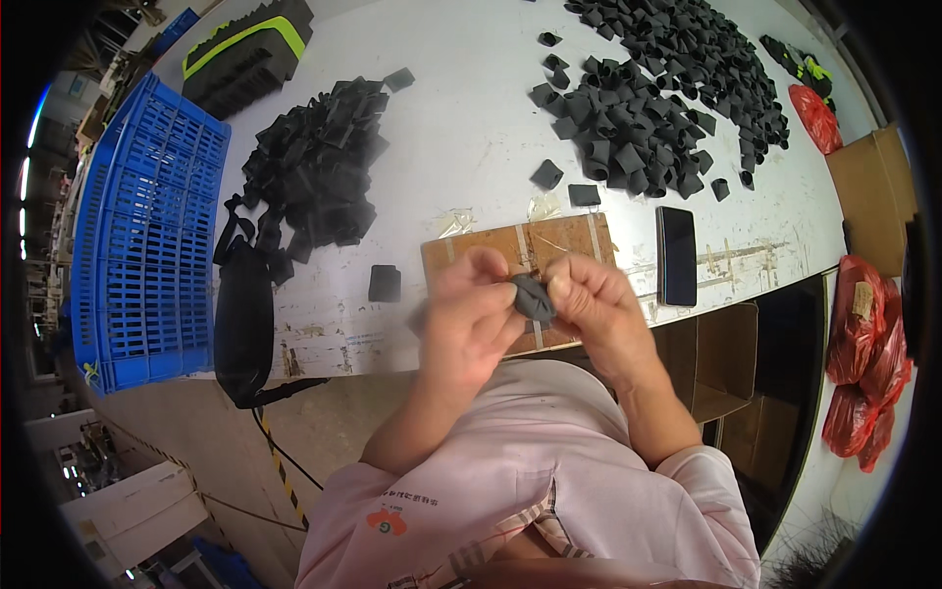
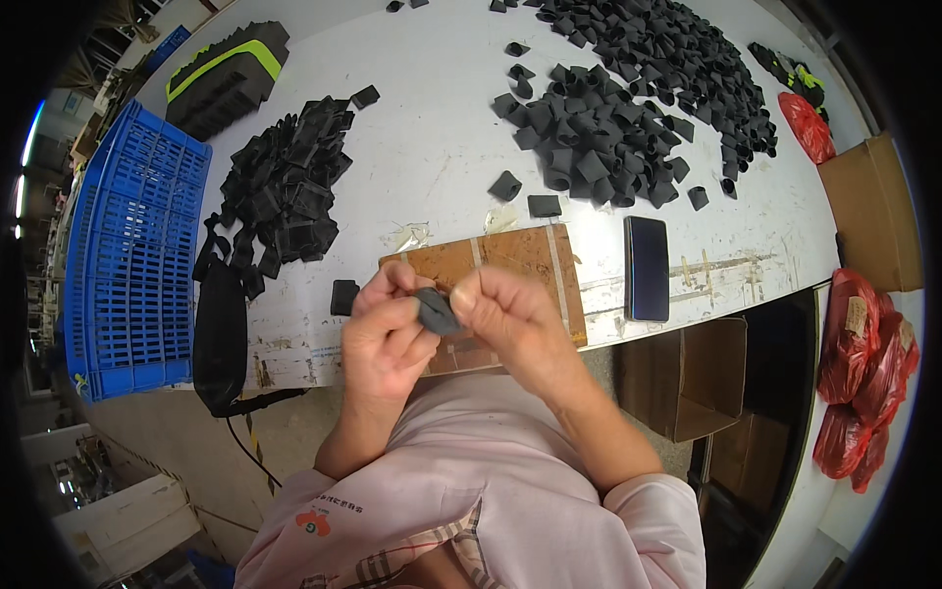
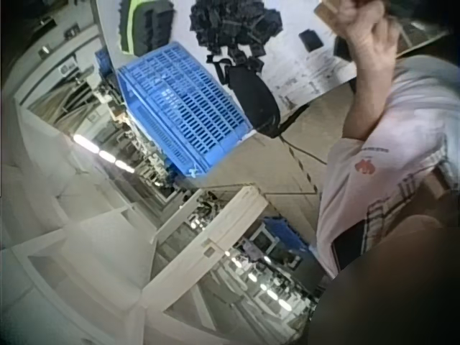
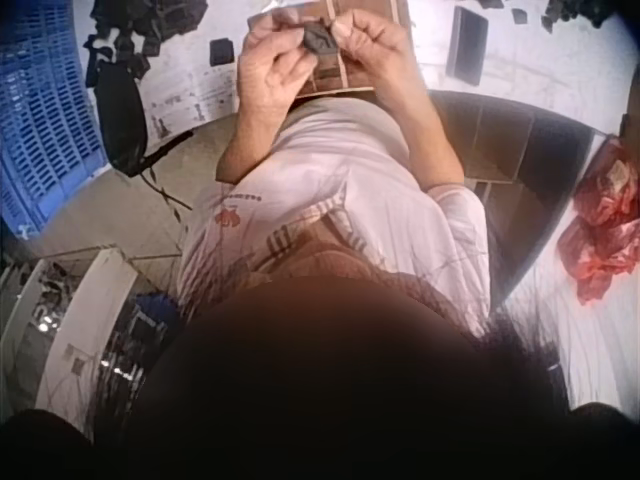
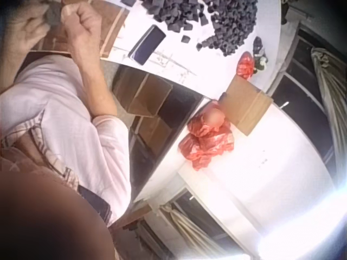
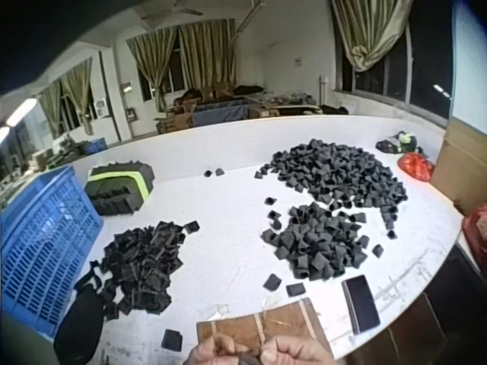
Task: The person is deburring small black rectangular parts by rubbing them against a fixed abrasive block on a workbench.
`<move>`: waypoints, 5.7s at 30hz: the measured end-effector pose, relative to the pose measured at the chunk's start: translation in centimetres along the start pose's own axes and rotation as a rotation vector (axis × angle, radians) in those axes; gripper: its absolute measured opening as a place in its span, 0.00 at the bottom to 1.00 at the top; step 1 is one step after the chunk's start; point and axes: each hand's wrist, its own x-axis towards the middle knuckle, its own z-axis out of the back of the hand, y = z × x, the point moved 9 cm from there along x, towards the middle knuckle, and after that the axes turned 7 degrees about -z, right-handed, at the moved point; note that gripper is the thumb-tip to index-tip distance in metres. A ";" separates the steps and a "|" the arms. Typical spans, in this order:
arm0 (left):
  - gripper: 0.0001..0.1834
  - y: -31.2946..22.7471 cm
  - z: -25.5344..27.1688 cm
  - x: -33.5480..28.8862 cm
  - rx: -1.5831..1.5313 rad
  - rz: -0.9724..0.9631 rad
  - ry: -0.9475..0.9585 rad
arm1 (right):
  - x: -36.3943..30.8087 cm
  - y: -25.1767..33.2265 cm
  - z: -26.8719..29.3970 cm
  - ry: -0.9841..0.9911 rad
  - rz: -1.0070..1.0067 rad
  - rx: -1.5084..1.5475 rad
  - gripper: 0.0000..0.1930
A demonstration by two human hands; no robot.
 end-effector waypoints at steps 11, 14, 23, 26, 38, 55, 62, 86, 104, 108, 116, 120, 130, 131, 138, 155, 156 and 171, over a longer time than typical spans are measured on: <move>0.09 2.0 1.8 -0.3 -0.388 0.221 -0.139 | 2.9 -0.6 0.2 0.159 -0.036 0.015 0.13; 0.10 1.4 -1.1 0.3 -0.531 0.274 -0.011 | 3.5 1.0 -0.3 0.187 -0.016 -0.015 0.14; 0.09 0.2 0.9 -0.6 0.167 -0.063 -0.083 | 3.5 -0.6 0.3 0.241 -0.025 -0.002 0.15; 0.10 0.3 -1.1 -0.2 -0.016 0.025 0.068 | 3.6 1.0 -0.3 0.276 0.007 -0.047 0.13; 0.17 -0.9 0.7 -0.8 0.421 -0.225 -0.076 | 3.7 -0.7 0.3 0.305 0.006 -0.061 0.13; 0.05 -4.6 -2.3 -0.6 0.639 -0.570 -0.041 | -3.2 6.8 -2.5 -0.320 0.972 -0.974 0.16; 0.04 -4.3 -1.4 -1.2 0.674 -0.598 -0.007 | -3.1 6.2 -2.2 -0.312 0.978 -0.990 0.10; 0.06 -4.7 -4.1 0.6 1.301 -0.586 0.160 | -2.5 5.4 -2.2 -0.355 0.960 -1.058 0.07; 0.07 -1.6 -3.3 -3.4 1.166 -0.646 0.035 | -2.3 -3.6 0.5 0.031 -0.031 0.430 0.13; 0.05 -2.0 -2.4 -3.3 1.213 -0.517 -0.072 | -5.3 1.9 2.3 -0.428 0.539 -0.693 0.08; 0.03 -0.9 -1.3 -3.1 1.081 -0.226 -0.094 | -5.8 3.4 -0.9 -0.279 0.895 -0.812 0.11; 0.04 -1.8 -1.9 -3.3 1.495 -0.482 -0.018 | -6.5 2.9 -2.3 -0.412 1.133 -1.226 0.11; 0.11 -12.7 16.4 -5.4 2.263 -0.430 -0.757 | -2.7 5.8 12.6 -0.959 0.501 -0.687 0.12; 0.06 -12.7 16.6 -5.1 2.242 -0.413 -0.667 | -2.5 4.0 10.6 -0.801 0.491 -0.724 0.12; 0.09 -8.3 5.3 -3.9 1.974 -0.793 -0.038 | 0.8 -10.1 0.6 0.018 -0.373 -0.088 0.15; 0.06 1.0 6.1 -4.3 0.545 -0.005 -0.274 | 0.7 -9.6 2.0 -0.062 -0.243 0.494 0.07; 0.06 1.0 6.1 -4.2 0.546 -0.004 -0.274 | 0.7 -9.6 2.0 -0.062 -0.243 0.495 0.07; 0.04 -1.0 0.0 -4.4 1.623 -0.690 -0.161 | -2.3 -1.7 0.2 -0.375 0.597 -0.900 0.09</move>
